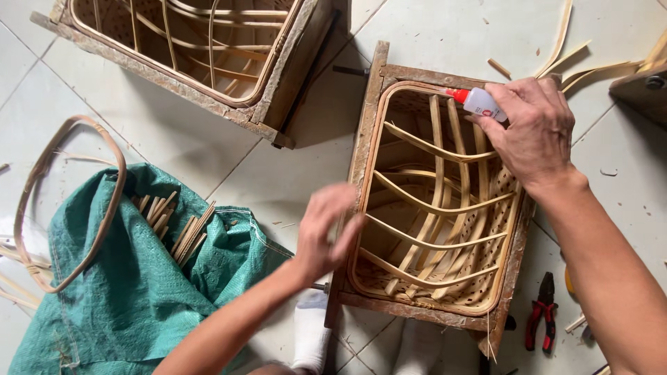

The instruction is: The person assembles a rectangular basket by inserting curved bamboo strips into a wooden mold. They use a hammer to secure the strips, apply glue to the joints, and trim excess material with pliers.

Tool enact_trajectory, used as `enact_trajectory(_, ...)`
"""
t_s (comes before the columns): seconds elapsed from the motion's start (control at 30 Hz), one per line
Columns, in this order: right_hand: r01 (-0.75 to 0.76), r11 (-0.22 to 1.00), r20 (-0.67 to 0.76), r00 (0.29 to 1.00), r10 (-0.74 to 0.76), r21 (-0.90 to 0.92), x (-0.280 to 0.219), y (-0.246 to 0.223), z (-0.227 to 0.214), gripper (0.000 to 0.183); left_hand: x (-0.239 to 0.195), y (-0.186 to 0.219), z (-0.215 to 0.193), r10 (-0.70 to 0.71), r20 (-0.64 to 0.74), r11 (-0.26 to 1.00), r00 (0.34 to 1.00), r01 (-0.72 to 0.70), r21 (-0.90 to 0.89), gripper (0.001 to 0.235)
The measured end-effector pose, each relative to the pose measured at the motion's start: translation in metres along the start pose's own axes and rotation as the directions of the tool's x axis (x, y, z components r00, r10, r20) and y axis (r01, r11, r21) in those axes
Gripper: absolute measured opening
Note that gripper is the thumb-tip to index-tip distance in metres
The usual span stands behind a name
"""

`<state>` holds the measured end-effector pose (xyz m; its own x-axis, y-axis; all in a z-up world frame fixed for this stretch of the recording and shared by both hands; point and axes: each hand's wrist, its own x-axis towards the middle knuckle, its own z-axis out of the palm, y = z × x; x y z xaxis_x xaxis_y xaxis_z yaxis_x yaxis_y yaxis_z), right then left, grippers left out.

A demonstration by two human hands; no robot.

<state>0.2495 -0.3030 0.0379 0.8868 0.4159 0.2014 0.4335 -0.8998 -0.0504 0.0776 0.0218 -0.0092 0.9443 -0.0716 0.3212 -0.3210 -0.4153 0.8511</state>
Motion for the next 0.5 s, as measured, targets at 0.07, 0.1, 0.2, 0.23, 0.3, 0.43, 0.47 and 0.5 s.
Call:
enact_trajectory(0.07, 0.013, 1.000, 0.008, 1.000, -0.013, -0.025, 0.003, -0.003, 0.000, 0.043, 0.030, -0.016, 0.013, -0.173, 0.011, 0.985, 0.985, 0.173, -0.022, 0.065)
enact_trajectory(0.1, 0.015, 0.999, 0.012, 1.000, -0.015, -0.031, 0.004, -0.004, 0.000, 0.042, 0.041, -0.022, 0.021, -0.223, 0.055, 0.969, 0.973, 0.228, -0.092, 0.072)
enact_trajectory(0.2, 0.023, 0.999, 0.025, 0.999, -0.022, -0.040, 0.006, -0.005, 0.001, 0.041, 0.056, -0.030, 0.039, -0.318, 0.163, 0.914, 0.934, 0.347, -0.209, 0.092)
enact_trajectory(0.23, 0.026, 0.999, 0.025, 0.999, -0.025, -0.039, 0.006, -0.004, 0.002, 0.041, 0.055, -0.030, 0.042, -0.324, 0.171, 0.914, 0.930, 0.354, -0.197, 0.096)
enact_trajectory(0.3, 0.037, 0.998, 0.028, 0.999, -0.036, -0.043, 0.008, -0.003, 0.004, 0.041, 0.054, -0.031, 0.045, -0.334, 0.192, 0.914, 0.923, 0.366, -0.172, 0.102)
enact_trajectory(0.43, 0.064, 0.995, 0.047, 0.997, -0.061, -0.072, 0.010, 0.001, 0.012, 0.040, 0.051, -0.031, 0.048, -0.343, 0.225, 0.916, 0.912, 0.377, -0.134, 0.106)
enact_trajectory(0.47, 0.070, 0.994, 0.052, 0.996, -0.066, -0.082, 0.011, 0.001, 0.013, 0.040, 0.051, -0.032, 0.048, -0.342, 0.228, 0.918, 0.912, 0.376, -0.128, 0.106)
enact_trajectory(0.5, 0.074, 0.993, 0.054, 0.996, -0.070, -0.090, 0.013, 0.002, 0.015, 0.040, 0.052, -0.032, 0.047, -0.332, 0.221, 0.922, 0.917, 0.364, -0.128, 0.106)
